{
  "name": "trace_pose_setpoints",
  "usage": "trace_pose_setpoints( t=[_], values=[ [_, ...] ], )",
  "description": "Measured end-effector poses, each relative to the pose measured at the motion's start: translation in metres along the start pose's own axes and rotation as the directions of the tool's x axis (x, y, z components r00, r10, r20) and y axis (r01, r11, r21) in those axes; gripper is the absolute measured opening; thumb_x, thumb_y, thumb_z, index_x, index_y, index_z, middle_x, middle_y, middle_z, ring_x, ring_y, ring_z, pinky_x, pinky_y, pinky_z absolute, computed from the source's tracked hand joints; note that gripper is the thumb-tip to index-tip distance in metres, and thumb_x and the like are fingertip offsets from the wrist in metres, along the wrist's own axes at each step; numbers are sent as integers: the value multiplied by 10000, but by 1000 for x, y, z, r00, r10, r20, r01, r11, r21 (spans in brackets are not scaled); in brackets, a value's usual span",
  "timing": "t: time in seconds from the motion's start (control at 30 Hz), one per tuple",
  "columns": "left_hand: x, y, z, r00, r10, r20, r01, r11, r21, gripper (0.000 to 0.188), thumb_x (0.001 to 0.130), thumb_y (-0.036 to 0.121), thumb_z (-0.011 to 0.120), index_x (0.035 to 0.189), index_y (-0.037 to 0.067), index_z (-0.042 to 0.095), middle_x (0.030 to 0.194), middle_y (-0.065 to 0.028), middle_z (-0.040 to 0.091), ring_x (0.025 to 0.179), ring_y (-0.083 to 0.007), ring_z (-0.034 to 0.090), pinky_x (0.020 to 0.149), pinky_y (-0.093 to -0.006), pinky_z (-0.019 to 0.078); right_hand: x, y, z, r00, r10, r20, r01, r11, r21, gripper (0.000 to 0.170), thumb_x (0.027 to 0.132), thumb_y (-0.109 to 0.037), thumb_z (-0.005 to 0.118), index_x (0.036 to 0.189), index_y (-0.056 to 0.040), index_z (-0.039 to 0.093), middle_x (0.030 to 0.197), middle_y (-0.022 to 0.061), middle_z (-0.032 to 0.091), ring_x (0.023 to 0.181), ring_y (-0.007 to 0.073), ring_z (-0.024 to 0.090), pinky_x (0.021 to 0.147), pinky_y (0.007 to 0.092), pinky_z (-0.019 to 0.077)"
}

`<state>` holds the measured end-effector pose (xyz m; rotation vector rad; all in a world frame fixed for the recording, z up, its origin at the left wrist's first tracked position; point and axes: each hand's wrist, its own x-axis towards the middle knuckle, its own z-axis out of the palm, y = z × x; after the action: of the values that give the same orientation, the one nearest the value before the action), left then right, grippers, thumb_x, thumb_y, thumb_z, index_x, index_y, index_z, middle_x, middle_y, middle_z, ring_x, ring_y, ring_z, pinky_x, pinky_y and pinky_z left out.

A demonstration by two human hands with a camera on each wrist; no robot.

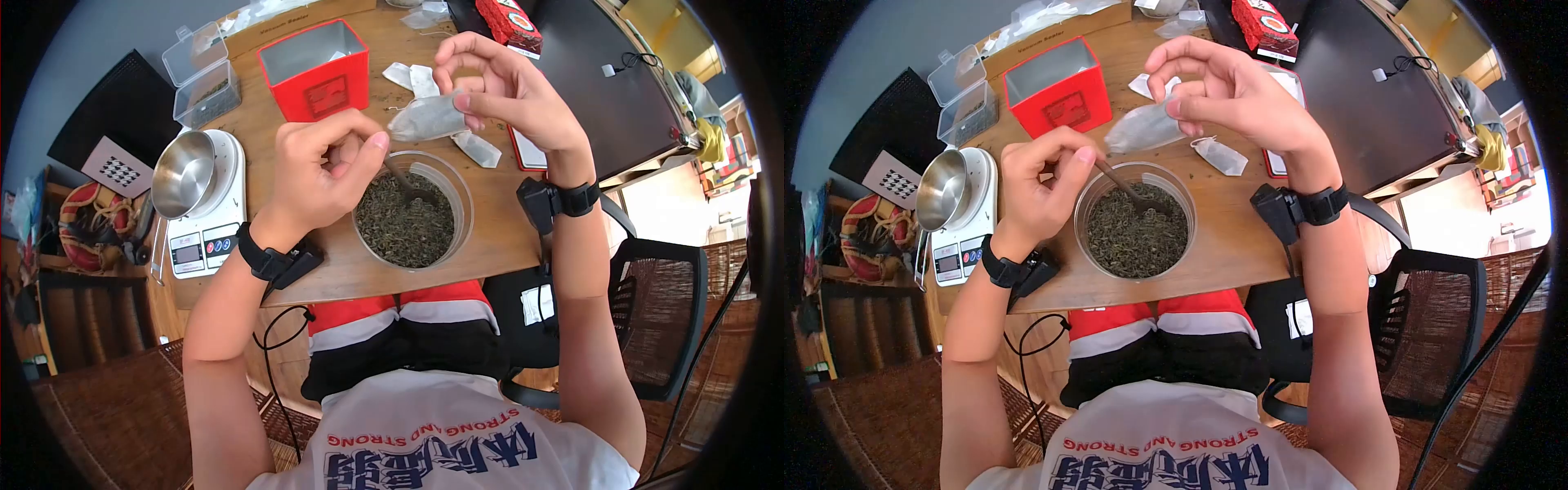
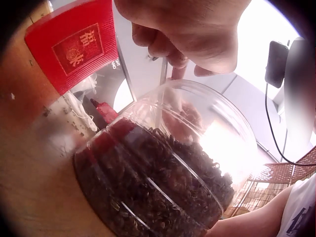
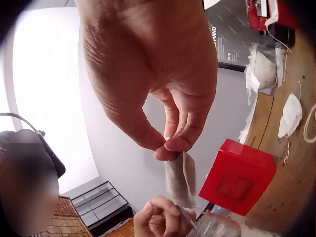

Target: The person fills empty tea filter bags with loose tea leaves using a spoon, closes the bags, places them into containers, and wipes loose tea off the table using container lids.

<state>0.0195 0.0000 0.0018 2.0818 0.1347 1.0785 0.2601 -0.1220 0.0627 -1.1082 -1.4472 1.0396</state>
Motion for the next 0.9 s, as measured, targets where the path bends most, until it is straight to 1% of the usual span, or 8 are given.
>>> trace_pose_setpoints(
  t=[0.3, 0.37, 0.47, 0.53, 0.67, 0.7, 0.8, 0.9],
  values=[
    [4, 11, 6, 984, -166, -59, 163, 986, -46, 97, 870, 69, 793, 869, 34, 702, 524, 48, 418, 462, -22, 349, 463, -223, 261, -5, 12, 14, 997, -70, -43, 78, 972, 222, 409, 902, 67, 622, 1291, -24, 537, 1066, 24, 595, 835, 28, 537, 655, 196, 445],
    [1, 8, 8, 997, -33, -69, 35, 999, 22, 87, 881, 70, 790, 877, 40, 708, 528, 44, 440, 461, -23, 355, 459, -228, 264, -5, 17, 16, 997, -65, -49, 75, 973, 217, 412, 900, 70, 621, 1292, -26, 537, 1070, 22, 590, 831, 19, 530, 663, 188, 439],
    [0, 10, 7, 999, -17, -37, 19, 999, 44, 74, 888, 69, 786, 893, 42, 717, 531, 43, 458, 460, -23, 360, 456, -231, 269, -4, 26, 19, 988, -117, -104, 128, 987, 98, 377, 902, 44, 652, 1263, -17, 568, 1065, 6, 590, 808, 4, 497, 664, 174, 400],
    [-1, 6, 8, 999, -8, -33, 10, 999, 46, 79, 889, 78, 790, 902, 42, 721, 533, 43, 466, 461, -23, 364, 456, -232, 271, -4, 26, 22, 974, -220, -46, 208, 961, -182, 324, 898, -5, 707, 1211, -9, 623, 1060, -17, 602, 797, 9, 467, 676, 184, 369],
    [-1, 4, 7, 998, -32, -49, 32, 999, -6, 100, 890, 104, 802, 914, 43, 726, 535, 40, 478, 461, -24, 377, 457, -232, 274, -3, 27, 32, 974, -228, -2, 205, 878, -433, 249, 839, -95, 808, 1062, -27, 724, 939, -26, 648, 828, 61, 490, 749, 246, 370],
    [-2, 2, 6, 1000, -8, -30, 8, 1000, -7, 82, 912, 53, 779, 957, 3, 732, 586, 78, 480, 538, 21, 380, 493, -182, 279, -3, 30, 34, 974, -225, -27, 195, 892, -407, 249, 819, -113, 828, 1036, -31, 736, 905, -22, 655, 849, 72, 514, 766, 247, 368],
    [-2, 3, 8, 998, 38, -50, -39, 999, -14, 74, 914, 60, 778, 965, 18, 744, 582, 75, 505, 534, 22, 400, 484, -190, 292, -3, 36, 37, 978, -201, -50, 166, 902, -398, 314, 794, -99, 838, 1077, -25, 722, 979, -5, 670, 912, 83, 536, 797, 247, 379],
    [-2, 1, 9, 998, 47, -41, -49, 998, -44, 70, 912, 82, 784, 950, 33, 751, 570, 72, 510, 524, 20, 410, 470, -203, 292, -2, 28, 49, 959, -282, -25, 243, 865, -438, 386, 761, -85, 855, 1107, -32, 693, 1096, 30, 651, 1004, 117, 536, 830, 259, 381]
  ],
)
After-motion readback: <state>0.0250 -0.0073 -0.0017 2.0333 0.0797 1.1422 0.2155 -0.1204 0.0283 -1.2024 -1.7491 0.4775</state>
